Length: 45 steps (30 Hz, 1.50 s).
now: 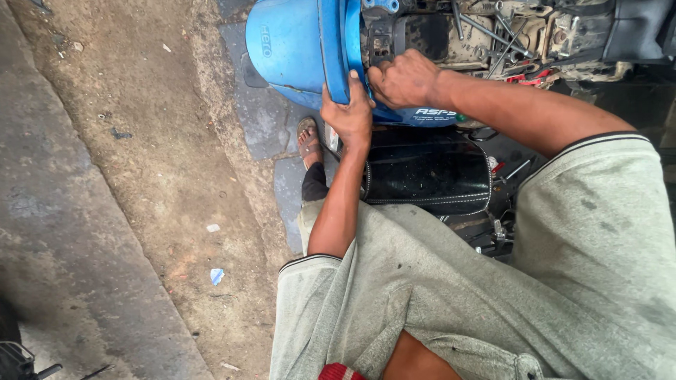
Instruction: The person removes a blue plastic cover from the front of a motorcycle, then reattaches it by aligning it and inserting several bolts by hand. The person uses a red cloth to wipe the cover before reinstallation.
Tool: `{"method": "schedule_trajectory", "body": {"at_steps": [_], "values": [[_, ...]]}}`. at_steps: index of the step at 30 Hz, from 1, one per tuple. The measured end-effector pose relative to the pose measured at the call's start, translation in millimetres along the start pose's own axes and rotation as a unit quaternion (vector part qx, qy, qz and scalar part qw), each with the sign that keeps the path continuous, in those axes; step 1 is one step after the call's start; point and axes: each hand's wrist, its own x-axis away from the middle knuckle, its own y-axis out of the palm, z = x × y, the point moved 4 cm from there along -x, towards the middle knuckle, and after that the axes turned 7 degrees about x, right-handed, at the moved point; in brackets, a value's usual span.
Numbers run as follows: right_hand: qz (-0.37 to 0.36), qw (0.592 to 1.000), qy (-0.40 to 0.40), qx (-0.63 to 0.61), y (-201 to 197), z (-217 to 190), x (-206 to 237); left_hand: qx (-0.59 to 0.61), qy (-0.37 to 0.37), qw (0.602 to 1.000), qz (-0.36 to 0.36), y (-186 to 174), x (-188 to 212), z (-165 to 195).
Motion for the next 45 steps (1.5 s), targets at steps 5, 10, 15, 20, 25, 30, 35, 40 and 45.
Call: {"method": "schedule_trajectory", "body": {"at_steps": [5,10,15,20,25,30,35,40,45], "values": [[-0.016,0.997,0.066,-0.020,-0.5,-1.1,0.3,-0.007,0.010,1.000,0.001,2.4,-0.3,2.6],[0.087,0.988,-0.068,0.110,-9.8,0.4,3.3,-0.006,0.011,1.000,-0.004,2.0,0.1,7.0],[0.059,0.983,-0.111,0.134,4.8,7.2,-5.2,0.000,0.000,1.000,0.000,2.6,-1.7,4.9],[0.033,0.997,0.069,-0.023,16.7,-3.2,-6.2,-0.010,0.003,1.000,0.000,-0.6,-1.6,1.4],[0.043,0.996,0.077,-0.005,9.6,-5.1,9.3,0.021,-0.027,0.999,-0.003,1.0,0.5,0.6],[0.076,0.988,-0.070,0.113,5.9,0.4,0.3,0.012,0.004,1.000,-0.013,1.1,-1.2,5.4],[-0.011,0.999,0.045,0.008,15.3,-4.3,-3.2,-0.024,0.005,1.000,0.007,-1.0,0.2,4.2],[-0.053,0.993,0.101,-0.014,5.9,-6.4,4.8,-0.012,0.014,1.000,-0.012,0.2,2.0,9.8],[0.055,0.986,-0.055,0.149,-8.7,-4.6,8.7,-0.018,0.010,1.000,-0.007,1.7,0.5,13.1]]}}
